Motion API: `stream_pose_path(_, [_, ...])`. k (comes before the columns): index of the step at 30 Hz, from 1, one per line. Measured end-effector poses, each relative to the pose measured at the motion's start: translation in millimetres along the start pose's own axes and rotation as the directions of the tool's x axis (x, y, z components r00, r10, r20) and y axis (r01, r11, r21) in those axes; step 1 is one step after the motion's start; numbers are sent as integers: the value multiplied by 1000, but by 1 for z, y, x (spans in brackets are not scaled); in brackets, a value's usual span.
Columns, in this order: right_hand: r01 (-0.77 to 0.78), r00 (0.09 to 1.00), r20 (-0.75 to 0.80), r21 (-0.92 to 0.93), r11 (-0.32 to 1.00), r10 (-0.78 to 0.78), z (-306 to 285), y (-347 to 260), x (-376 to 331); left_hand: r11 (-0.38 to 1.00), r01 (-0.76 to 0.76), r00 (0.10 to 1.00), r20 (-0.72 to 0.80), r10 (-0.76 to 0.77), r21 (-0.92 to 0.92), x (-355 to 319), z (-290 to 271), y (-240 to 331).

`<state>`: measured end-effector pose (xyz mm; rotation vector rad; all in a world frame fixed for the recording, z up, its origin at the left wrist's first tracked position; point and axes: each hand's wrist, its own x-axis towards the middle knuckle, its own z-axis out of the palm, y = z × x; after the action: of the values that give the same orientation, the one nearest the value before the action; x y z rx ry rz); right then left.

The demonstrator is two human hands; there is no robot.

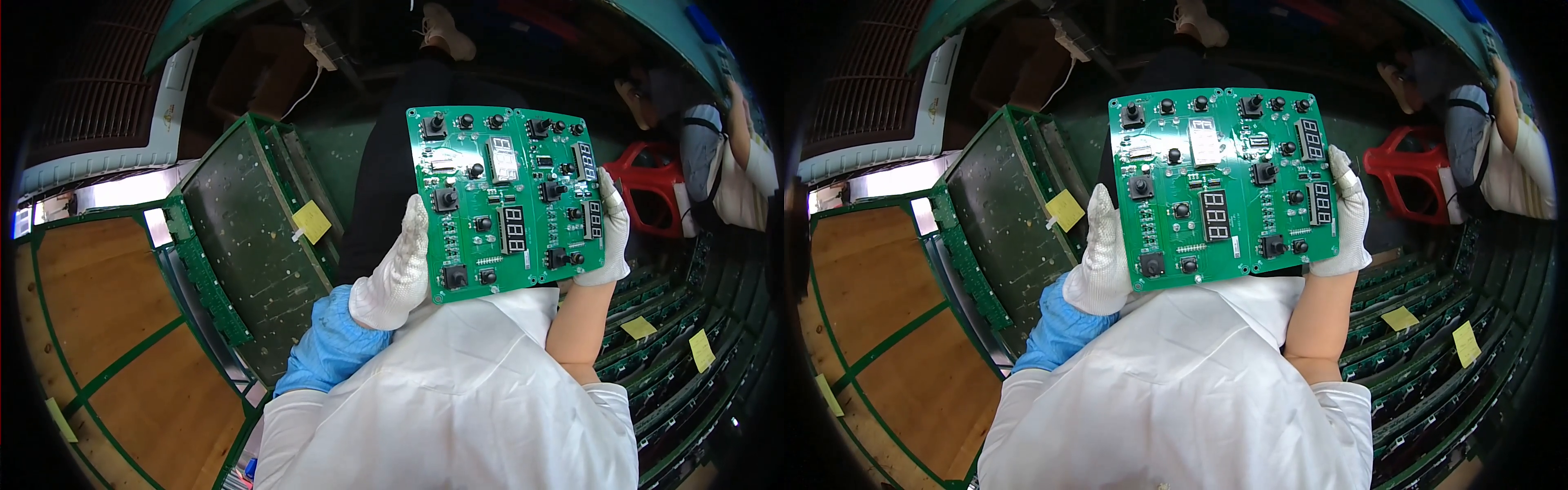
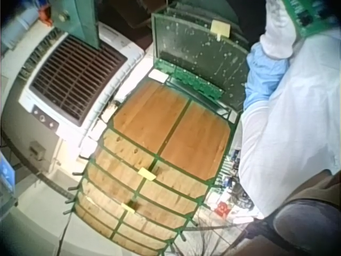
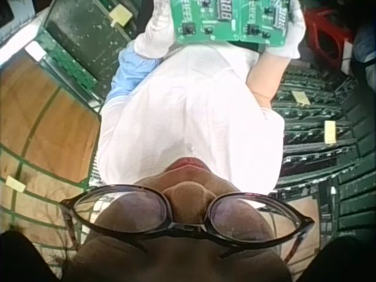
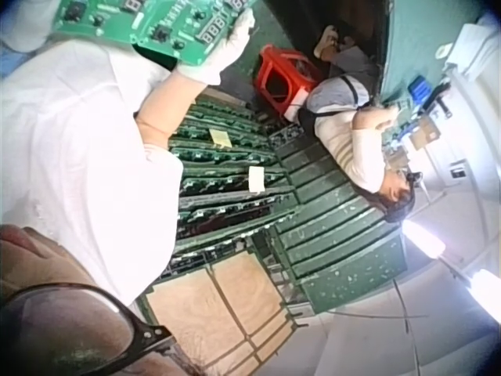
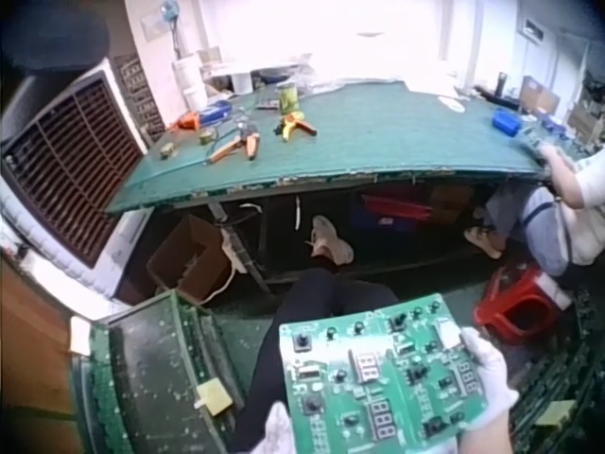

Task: The person inspects a dual PCB assembly with 7-segment displays and knobs by hand.

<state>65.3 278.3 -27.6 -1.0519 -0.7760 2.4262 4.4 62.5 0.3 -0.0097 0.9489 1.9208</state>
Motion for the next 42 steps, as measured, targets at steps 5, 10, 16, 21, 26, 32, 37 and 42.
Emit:
stream_pose_path(5, [-4,1000,-1,-9,1000,4,-2,-1,-1,990,-47,998,39,53,-134,0,-6,-1])
stream_pose_path(10, [11,1000,3,-20,1000,-11,-3,-1,-1,990,-35,998,47,41,-134,0,-10,-2])
stream_pose_path(16, [-5,999,36,-42,999,7,-3,3,4,993,-84,995,38,88,-81,2,-5,2])
stream_pose_path(21, [-75,997,11,-46,996,75,-14,10,16,959,-36,999,-48,24,-282,11,-9,3])
stream_pose_path(26, [-60,996,58,-96,994,66,-19,15,22,919,-71,988,-152,13,-389,15,-12,0])
stream_pose_path(32, [-60,995,69,-103,993,67,-19,12,22,923,-85,973,-229,-4,-374,17,-14,-2])
stream_pose_path(37, [-65,989,132,-67,996,73,-17,7,16,930,-55,982,-189,-16,-363,16,-13,2])
stream_pose_path(42, [15,998,59,-159,987,-6,-4,8,7,951,-13,995,-95,-17,-307,10,-21,4])
